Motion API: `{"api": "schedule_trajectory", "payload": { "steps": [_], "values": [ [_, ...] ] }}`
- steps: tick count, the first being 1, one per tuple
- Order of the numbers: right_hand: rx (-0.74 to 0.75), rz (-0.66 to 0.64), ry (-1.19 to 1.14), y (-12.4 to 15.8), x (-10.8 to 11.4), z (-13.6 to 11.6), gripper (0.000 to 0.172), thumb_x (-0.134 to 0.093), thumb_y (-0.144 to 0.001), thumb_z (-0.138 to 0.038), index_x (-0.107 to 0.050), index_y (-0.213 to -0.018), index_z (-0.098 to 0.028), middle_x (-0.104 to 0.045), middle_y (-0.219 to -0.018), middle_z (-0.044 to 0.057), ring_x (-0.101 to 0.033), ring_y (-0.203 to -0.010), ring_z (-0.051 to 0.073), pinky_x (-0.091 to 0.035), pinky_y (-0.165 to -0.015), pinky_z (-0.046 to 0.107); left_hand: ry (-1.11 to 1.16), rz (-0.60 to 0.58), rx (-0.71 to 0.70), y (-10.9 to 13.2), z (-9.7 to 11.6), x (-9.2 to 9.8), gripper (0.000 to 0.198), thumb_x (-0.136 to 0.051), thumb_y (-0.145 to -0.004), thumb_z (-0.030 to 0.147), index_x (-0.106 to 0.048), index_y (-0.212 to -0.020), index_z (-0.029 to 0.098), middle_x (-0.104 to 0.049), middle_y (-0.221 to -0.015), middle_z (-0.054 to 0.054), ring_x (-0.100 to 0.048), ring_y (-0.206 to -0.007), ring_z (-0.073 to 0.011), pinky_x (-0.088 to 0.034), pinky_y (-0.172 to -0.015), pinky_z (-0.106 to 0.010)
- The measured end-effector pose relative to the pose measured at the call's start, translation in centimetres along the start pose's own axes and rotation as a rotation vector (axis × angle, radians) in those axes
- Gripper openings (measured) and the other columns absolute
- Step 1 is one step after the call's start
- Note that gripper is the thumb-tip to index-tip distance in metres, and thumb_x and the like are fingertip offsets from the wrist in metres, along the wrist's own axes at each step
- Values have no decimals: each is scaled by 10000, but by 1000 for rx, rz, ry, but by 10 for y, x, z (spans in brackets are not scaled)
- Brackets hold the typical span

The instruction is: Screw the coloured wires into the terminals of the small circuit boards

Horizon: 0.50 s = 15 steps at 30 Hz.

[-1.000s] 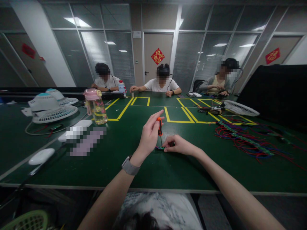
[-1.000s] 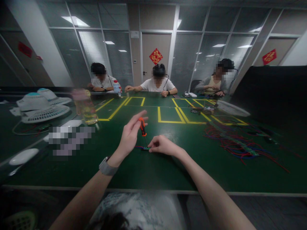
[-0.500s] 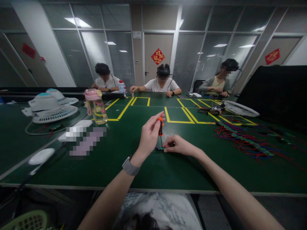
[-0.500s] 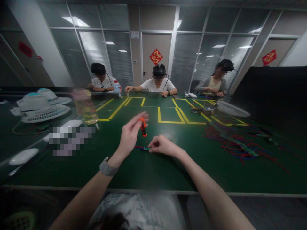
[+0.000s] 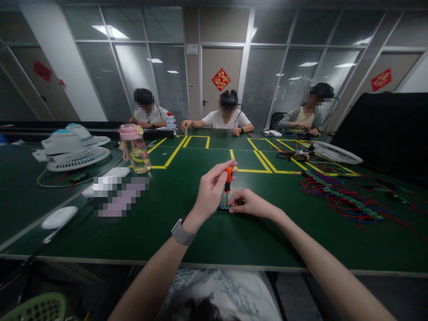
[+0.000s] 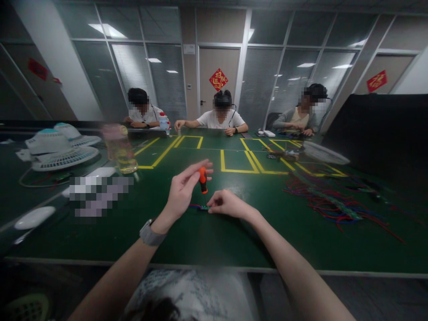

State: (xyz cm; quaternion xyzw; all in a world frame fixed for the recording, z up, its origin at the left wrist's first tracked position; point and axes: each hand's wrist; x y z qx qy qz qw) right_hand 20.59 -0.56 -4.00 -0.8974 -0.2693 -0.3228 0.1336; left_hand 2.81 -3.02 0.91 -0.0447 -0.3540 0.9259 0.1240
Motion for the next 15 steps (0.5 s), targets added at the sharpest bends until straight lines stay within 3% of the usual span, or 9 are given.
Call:
{"api": "schedule_trajectory", "payload": {
  "steps": [4, 8, 15],
  "values": [
    [-3, -7, 2, 0, 0, 0, 234, -735, -719, -334, -720, -822, -125, -660, -750, 32, -577, -685, 152, -457, -669, 272, -105, 16, -49, 1, 1, -2, 243, -578, -883, 210, -687, -1100, 206, -644, -1069, -75, -629, -982, -170, -542, -806, -268],
    [-13, -4, 19, -1, 0, 2, 223, -738, -715, -321, -720, -824, -126, -655, -740, 26, -570, -672, 146, -452, -663, 269, -257, 103, -107, -1, -3, 0, 196, -696, -799, 228, -730, -992, 227, -538, -946, -39, -573, -854, -135, -519, -735, -237],
    [-4, 8, 11, -1, -1, 2, 242, -746, -710, -329, -726, -840, -125, -665, -757, 34, -577, -673, 148, -460, -655, 267, -139, 29, -68, -1, 4, 2, 278, -453, -941, 190, -690, -1085, 213, -624, -1145, -77, -599, -1072, -182, -508, -896, -302]
  ]
}}
Point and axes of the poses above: each hand's wrist, its own y-axis away from the middle knuckle, its own x-axis out of the back of the hand, z = x × y
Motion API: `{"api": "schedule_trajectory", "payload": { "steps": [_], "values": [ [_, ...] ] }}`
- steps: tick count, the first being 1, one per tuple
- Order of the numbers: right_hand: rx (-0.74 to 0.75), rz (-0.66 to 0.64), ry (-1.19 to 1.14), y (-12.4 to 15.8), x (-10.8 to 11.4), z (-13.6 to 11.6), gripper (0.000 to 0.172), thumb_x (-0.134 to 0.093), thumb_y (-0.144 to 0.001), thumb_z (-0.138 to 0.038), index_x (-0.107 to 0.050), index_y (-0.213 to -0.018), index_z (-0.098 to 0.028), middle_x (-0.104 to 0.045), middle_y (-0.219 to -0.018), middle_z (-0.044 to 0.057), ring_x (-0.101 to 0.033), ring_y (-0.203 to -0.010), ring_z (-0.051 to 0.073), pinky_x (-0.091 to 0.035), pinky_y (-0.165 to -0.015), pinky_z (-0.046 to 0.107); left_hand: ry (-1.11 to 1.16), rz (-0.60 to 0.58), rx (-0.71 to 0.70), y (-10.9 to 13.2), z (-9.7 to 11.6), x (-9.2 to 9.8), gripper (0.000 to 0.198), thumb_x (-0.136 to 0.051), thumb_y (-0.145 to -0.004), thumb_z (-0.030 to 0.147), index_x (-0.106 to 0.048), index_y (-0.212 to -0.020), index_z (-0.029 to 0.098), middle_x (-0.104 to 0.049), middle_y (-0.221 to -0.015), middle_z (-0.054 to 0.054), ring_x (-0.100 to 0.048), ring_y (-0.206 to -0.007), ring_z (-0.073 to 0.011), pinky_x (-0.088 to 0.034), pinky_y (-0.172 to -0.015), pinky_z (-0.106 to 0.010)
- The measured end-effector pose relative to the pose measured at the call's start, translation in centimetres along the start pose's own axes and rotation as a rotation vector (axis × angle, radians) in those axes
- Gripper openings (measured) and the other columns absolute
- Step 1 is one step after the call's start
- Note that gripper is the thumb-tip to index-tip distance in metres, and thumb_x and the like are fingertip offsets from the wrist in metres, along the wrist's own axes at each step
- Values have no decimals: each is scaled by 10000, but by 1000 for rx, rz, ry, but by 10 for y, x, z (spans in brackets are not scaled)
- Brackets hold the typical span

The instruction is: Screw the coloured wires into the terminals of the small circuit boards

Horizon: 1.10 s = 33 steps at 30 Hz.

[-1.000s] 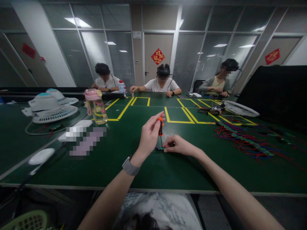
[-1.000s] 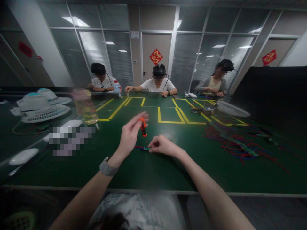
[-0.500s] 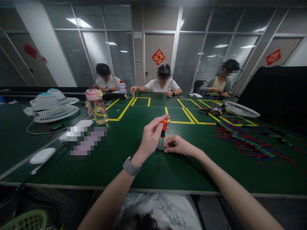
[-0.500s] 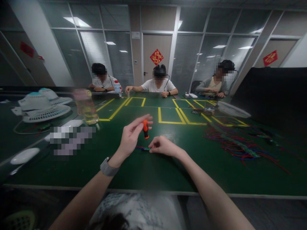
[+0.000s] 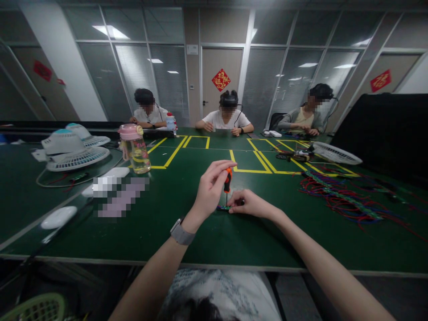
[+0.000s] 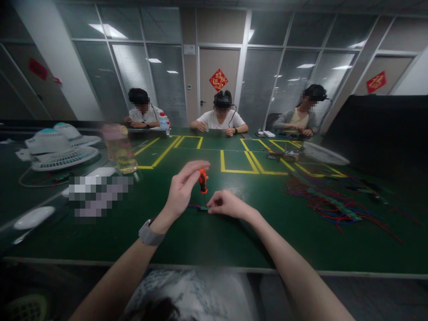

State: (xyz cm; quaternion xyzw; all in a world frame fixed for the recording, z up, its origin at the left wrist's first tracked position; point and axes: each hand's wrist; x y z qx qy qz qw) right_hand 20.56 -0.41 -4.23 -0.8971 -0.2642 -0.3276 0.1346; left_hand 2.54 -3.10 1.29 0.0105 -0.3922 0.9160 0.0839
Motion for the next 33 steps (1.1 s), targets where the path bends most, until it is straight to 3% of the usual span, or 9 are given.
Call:
{"api": "schedule_trajectory", "payload": {
  "steps": [5, 10, 13, 16, 20, 26, 29, 33],
  "values": [
    [7, -11, 2, 1, 1, -1, 234, -735, -722, -335, -720, -826, -126, -646, -728, 24, -569, -659, 146, -445, -633, 261, 63, -35, 40, 1, 1, -1, 243, -519, -920, 217, -667, -1112, 201, -669, -1113, -78, -644, -1001, -180, -532, -854, -305],
    [9, -4, 9, 0, 1, 0, 234, -737, -717, -340, -722, -821, -131, -651, -721, 21, -570, -662, 149, -449, -639, 266, -166, 101, -67, 1, -5, -1, 91, -679, -815, 236, -700, -901, 213, -588, -940, -37, -596, -874, -153, -517, -758, -268],
    [6, 6, 0, 0, 0, 1, 239, -743, -708, -343, -724, -819, -131, -646, -714, 19, -563, -651, 146, -444, -628, 264, -275, 137, -99, 0, -4, -1, 134, -583, -887, 246, -707, -925, 216, -567, -969, -47, -588, -919, -158, -505, -826, -291],
    [1, -1, -11, 0, -1, 0, 236, -740, -710, -340, -721, -815, -130, -641, -711, 17, -559, -646, 141, -436, -625, 260, -168, 66, -72, 1, -2, -2, 264, -444, -955, 225, -679, -1075, 213, -611, -1121, -75, -605, -1046, -179, -503, -911, -322],
    [6, 4, 12, 0, 0, -1, 219, -733, -713, -326, -718, -807, -128, -628, -692, 8, -541, -632, 134, -412, -605, 253, 66, 17, 54, 2, -1, -4, 258, -490, -937, 251, -650, -1123, 170, -673, -1099, -92, -673, -958, -183, -558, -838, -315],
    [9, 3, 30, 1, 0, 0, 219, -727, -723, -334, -721, -814, -135, -638, -709, 14, -545, -639, 137, -418, -606, 252, -137, 97, -30, 1, -4, -2, 113, -637, -849, 259, -719, -910, 212, -616, -934, -45, -618, -865, -150, -528, -721, -243],
    [7, 3, 15, 1, 0, 0, 222, -732, -717, -337, -716, -806, -134, -639, -715, 17, -556, -650, 142, -429, -616, 255, -193, 107, -45, 0, -4, 0, 192, -541, -910, 251, -720, -975, 231, -592, -994, -53, -600, -935, -158, -517, -810, -267],
    [2, -4, -16, 1, -1, 1, 253, -736, -712, -357, -706, -811, -126, -633, -701, 16, -559, -644, 145, -434, -623, 264, 30, 3, 21, 0, -2, -1, 287, -427, -955, 213, -659, -1124, 208, -627, -1161, -76, -634, -1017, -178, -531, -874, -313]
  ]
}}
Point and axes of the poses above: each hand's wrist, its own y-axis away from the middle knuckle, its own x-axis out of the back of the hand, z = x × y
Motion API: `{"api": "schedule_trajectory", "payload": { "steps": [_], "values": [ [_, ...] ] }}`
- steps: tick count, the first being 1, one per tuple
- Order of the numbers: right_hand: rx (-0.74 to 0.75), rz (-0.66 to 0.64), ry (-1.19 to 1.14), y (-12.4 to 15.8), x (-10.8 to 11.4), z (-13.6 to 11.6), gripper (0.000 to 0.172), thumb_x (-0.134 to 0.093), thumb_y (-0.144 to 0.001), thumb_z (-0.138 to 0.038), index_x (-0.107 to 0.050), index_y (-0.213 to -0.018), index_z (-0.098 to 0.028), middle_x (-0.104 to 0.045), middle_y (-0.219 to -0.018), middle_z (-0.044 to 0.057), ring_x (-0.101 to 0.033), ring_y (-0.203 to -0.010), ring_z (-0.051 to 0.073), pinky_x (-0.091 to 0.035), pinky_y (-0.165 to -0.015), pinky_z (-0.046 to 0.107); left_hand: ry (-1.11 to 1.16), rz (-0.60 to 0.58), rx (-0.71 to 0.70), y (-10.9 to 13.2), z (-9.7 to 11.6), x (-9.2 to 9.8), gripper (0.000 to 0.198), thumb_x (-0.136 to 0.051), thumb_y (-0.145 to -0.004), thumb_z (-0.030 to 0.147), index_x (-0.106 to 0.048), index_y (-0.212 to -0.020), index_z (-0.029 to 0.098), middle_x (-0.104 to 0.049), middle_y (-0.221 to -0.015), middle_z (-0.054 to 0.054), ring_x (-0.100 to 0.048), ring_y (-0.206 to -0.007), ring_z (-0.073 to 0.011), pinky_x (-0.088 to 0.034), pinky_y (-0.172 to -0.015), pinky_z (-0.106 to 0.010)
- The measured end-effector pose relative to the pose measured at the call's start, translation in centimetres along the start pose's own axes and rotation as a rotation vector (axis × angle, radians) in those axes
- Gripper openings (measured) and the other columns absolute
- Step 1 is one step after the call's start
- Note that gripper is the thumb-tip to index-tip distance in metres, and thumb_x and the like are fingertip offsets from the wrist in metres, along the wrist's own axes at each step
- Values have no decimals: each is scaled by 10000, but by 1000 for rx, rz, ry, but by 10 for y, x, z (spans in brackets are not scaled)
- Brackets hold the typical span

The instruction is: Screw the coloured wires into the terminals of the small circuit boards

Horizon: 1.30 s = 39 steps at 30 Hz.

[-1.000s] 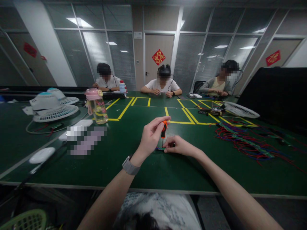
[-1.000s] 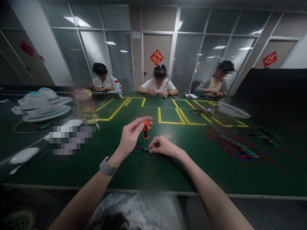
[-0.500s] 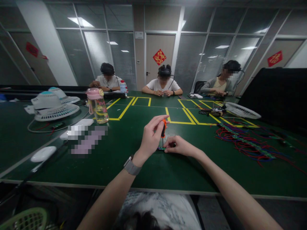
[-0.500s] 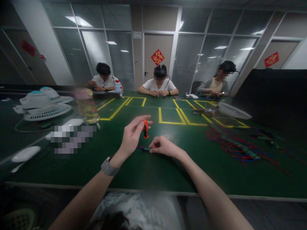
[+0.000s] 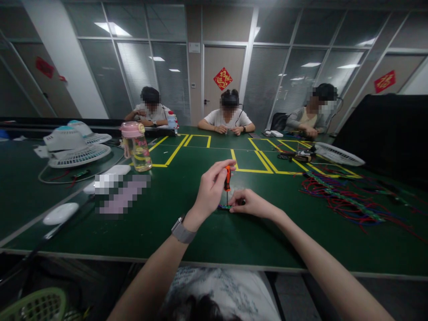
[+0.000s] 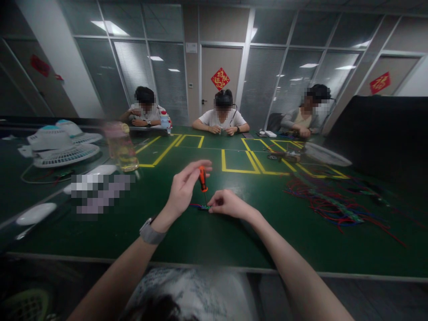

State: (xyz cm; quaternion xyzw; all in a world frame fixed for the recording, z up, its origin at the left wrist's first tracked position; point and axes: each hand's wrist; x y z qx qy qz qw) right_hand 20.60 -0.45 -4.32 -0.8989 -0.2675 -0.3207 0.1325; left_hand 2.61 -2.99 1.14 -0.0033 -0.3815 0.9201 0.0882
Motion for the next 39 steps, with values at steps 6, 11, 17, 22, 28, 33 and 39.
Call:
{"api": "schedule_trajectory", "payload": {
  "steps": [6, 11, 17, 22, 28, 33, 39],
  "values": [
    [3, 1, 25, 0, 1, -1, 224, -728, -718, -338, -705, -802, -131, -637, -713, 20, -552, -652, 145, -430, -616, 259, -60, 8, -14, 1, 0, -1, 185, -592, -880, 229, -693, -1034, 215, -647, -1013, -55, -635, -937, -162, -534, -774, -256],
    [12, -6, 29, 0, 2, -3, 239, -729, -723, -349, -715, -819, -130, -638, -731, 25, -556, -665, 146, -436, -633, 261, -186, 73, -33, 0, -1, 2, 234, -513, -920, 239, -723, -1023, 242, -568, -1019, -51, -595, -926, -150, -514, -806, -260],
    [4, 2, 28, 0, 1, -2, 239, -730, -713, -343, -715, -811, -125, -640, -713, 21, -543, -641, 141, -416, -602, 254, 47, -31, 26, 0, -3, 1, 325, -416, -958, 237, -631, -1200, 209, -646, -1158, -78, -641, -980, -177, -528, -839, -307],
    [-3, 5, 7, 0, 1, -3, 251, -734, -707, -359, -709, -799, -127, -641, -709, 21, -556, -651, 149, -426, -622, 264, -84, -9, -8, 1, -3, -2, 250, -544, -909, 242, -670, -1125, 231, -626, -1023, -53, -615, -916, -152, -516, -770, -251],
    [0, -7, 13, 0, 1, -4, 250, -731, -714, -361, -711, -808, -131, -635, -704, 17, -560, -650, 147, -425, -614, 259, -208, 63, -39, 1, -6, 1, 235, -511, -929, 244, -685, -1087, 232, -572, -1075, -65, -589, -975, -159, -507, -853, -282],
    [-6, -5, 6, 0, 1, -3, 242, -732, -712, -349, -712, -803, -126, -633, -708, 17, -559, -645, 142, -435, -621, 261, -67, 36, -14, 1, -7, 0, 313, -457, -957, 221, -597, -1238, 217, -625, -1194, -80, -623, -1048, -177, -527, -878, -309],
    [1, 0, 18, 0, 1, -2, 237, -734, -714, -350, -717, -807, -133, -644, -716, 20, -555, -655, 144, -432, -622, 260, -354, 164, -126, 0, -3, 1, 155, -647, -852, 249, -721, -984, 217, -546, -903, -26, -570, -835, -131, -502, -785, -264]
  ]
}}
Point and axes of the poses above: each hand's wrist, its own y-axis away from the middle knuckle, its own x-axis out of the back of the hand, z = x × y
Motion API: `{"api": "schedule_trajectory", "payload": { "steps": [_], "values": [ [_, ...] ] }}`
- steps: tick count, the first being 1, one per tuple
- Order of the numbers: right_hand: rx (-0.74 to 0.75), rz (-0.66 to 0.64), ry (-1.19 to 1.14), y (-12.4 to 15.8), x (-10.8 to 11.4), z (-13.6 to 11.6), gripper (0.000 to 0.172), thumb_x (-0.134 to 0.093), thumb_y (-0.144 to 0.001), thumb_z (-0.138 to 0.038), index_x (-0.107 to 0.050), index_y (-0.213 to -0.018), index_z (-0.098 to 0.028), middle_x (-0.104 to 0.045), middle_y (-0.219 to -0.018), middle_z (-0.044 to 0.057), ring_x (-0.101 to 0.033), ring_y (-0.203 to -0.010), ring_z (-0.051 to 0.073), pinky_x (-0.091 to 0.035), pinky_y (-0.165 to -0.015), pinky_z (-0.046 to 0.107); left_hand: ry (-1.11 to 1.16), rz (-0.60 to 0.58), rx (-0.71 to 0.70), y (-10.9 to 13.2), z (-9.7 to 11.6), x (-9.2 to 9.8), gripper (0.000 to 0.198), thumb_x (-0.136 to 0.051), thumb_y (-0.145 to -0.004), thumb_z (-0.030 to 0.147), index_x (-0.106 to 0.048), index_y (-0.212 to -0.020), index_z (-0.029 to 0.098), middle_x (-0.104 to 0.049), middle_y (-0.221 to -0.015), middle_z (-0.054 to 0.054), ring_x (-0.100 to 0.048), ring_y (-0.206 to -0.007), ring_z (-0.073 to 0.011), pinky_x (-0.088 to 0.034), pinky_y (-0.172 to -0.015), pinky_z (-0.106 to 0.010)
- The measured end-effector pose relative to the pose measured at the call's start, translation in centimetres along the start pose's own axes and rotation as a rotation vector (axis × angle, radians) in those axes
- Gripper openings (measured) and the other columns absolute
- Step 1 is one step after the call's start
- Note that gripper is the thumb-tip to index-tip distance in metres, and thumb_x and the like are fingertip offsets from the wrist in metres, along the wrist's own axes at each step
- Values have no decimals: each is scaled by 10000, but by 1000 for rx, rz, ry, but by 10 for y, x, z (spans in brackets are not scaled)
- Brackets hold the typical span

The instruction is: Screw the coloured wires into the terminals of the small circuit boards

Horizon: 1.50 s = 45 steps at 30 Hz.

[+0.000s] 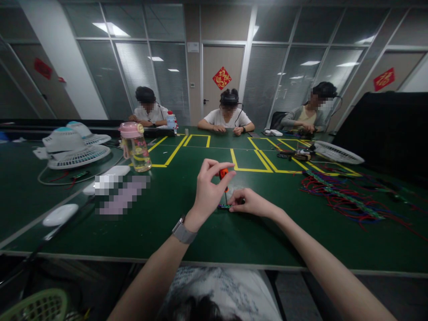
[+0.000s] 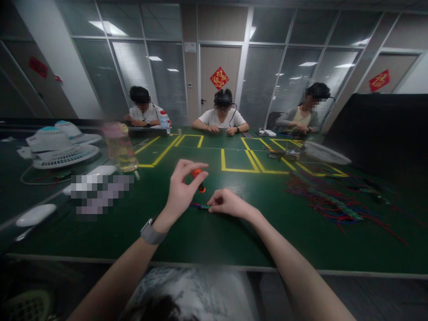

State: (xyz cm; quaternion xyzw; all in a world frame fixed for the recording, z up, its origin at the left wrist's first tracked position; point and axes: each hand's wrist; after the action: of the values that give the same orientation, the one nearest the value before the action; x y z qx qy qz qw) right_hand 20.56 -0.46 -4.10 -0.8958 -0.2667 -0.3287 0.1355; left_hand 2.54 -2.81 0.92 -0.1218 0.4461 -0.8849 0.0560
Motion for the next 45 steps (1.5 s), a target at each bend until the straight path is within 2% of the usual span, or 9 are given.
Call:
{"api": "schedule_trajectory", "payload": {
  "steps": [5, 8, 15, 21, 25, 28, 35, 42, 45],
  "values": [
    [8, 17, 38, -1, 0, 1, 214, -731, -711, -333, -719, -795, -137, -663, -739, 28, -564, -674, 150, -430, -620, 256, 73, -86, 20, 2, -4, -1, 329, -395, -981, 227, -612, -1229, 241, -584, -1128, -65, -596, -1021, -154, -487, -904, -307],
    [9, 4, 35, 0, 0, 0, 219, -724, -721, -334, -721, -815, -136, -665, -734, 26, -568, -668, 147, -434, -620, 254, 192, -139, 35, 3, -5, -3, 349, -391, -983, 213, -548, -1293, 227, -620, -1209, -76, -643, -995, -153, -518, -876, -306],
    [6, 1, 12, 0, 0, -1, 212, -725, -718, -322, -715, -808, -130, -651, -715, 23, -570, -662, 149, -436, -623, 259, -93, -37, -118, 2, 1, -1, 193, -620, -873, 228, -684, -1053, 201, -616, -952, -42, -607, -851, -140, -512, -791, -274],
    [3, 8, -6, 0, -1, -1, 216, -725, -713, -325, -709, -797, -126, -648, -720, 24, -569, -663, 150, -436, -627, 262, -95, -94, -131, 2, 1, 0, 334, -384, -975, 168, -580, -1243, 203, -619, -1196, -77, -586, -1120, -168, -483, -956, -330],
    [-11, 1, -20, 0, -1, -3, 225, -727, -713, -327, -706, -804, -123, -633, -697, 17, -558, -639, 142, -427, -613, 260, -124, -52, -180, 3, 2, -1, 244, -520, -927, 194, -635, -1143, 197, -652, -1034, -55, -627, -941, -148, -511, -843, -288],
    [-8, 0, 1, 1, 0, -4, 204, -724, -716, -317, -709, -796, -130, -650, -732, 26, -558, -659, 144, -426, -615, 257, -193, -29, -194, 3, 2, -1, 180, -606, -883, 274, -682, -1028, 199, -575, -892, -34, -582, -837, -146, -501, -772, -280],
    [0, 4, -12, 0, -1, -1, 217, -726, -718, -339, -702, -781, -133, -640, -700, 17, -568, -651, 148, -440, -628, 267, -59, -140, -125, 5, 2, -1, 378, -352, -980, 175, -512, -1320, 206, -595, -1222, -95, -568, -1131, -175, -462, -967, -334],
    [0, 4, -9, 0, -1, 1, 247, -726, -717, -356, -709, -810, -128, -655, -721, 23, -559, -650, 142, -431, -622, 260, -169, -39, -129, 4, 3, -2, 205, -579, -897, 232, -639, -1089, 197, -624, -986, -53, -600, -927, -170, -493, -843, -308],
    [1, 3, -6, 1, 0, -1, 246, -725, -717, -353, -712, -807, -124, -657, -723, 25, -559, -652, 143, -426, -614, 257, -174, -74, -130, 4, 4, -1, 240, -517, -933, 250, -635, -1134, 194, -593, -1031, -73, -587, -963, -174, -490, -857, -314]
  ]
}}
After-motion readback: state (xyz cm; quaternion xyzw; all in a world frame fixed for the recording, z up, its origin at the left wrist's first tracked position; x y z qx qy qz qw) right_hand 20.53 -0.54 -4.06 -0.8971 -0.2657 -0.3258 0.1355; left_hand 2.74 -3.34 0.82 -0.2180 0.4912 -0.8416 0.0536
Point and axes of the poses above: each hand's wrist, its own y-axis away from the middle knuckle, its own x-axis out of the back of the hand, z = x × y
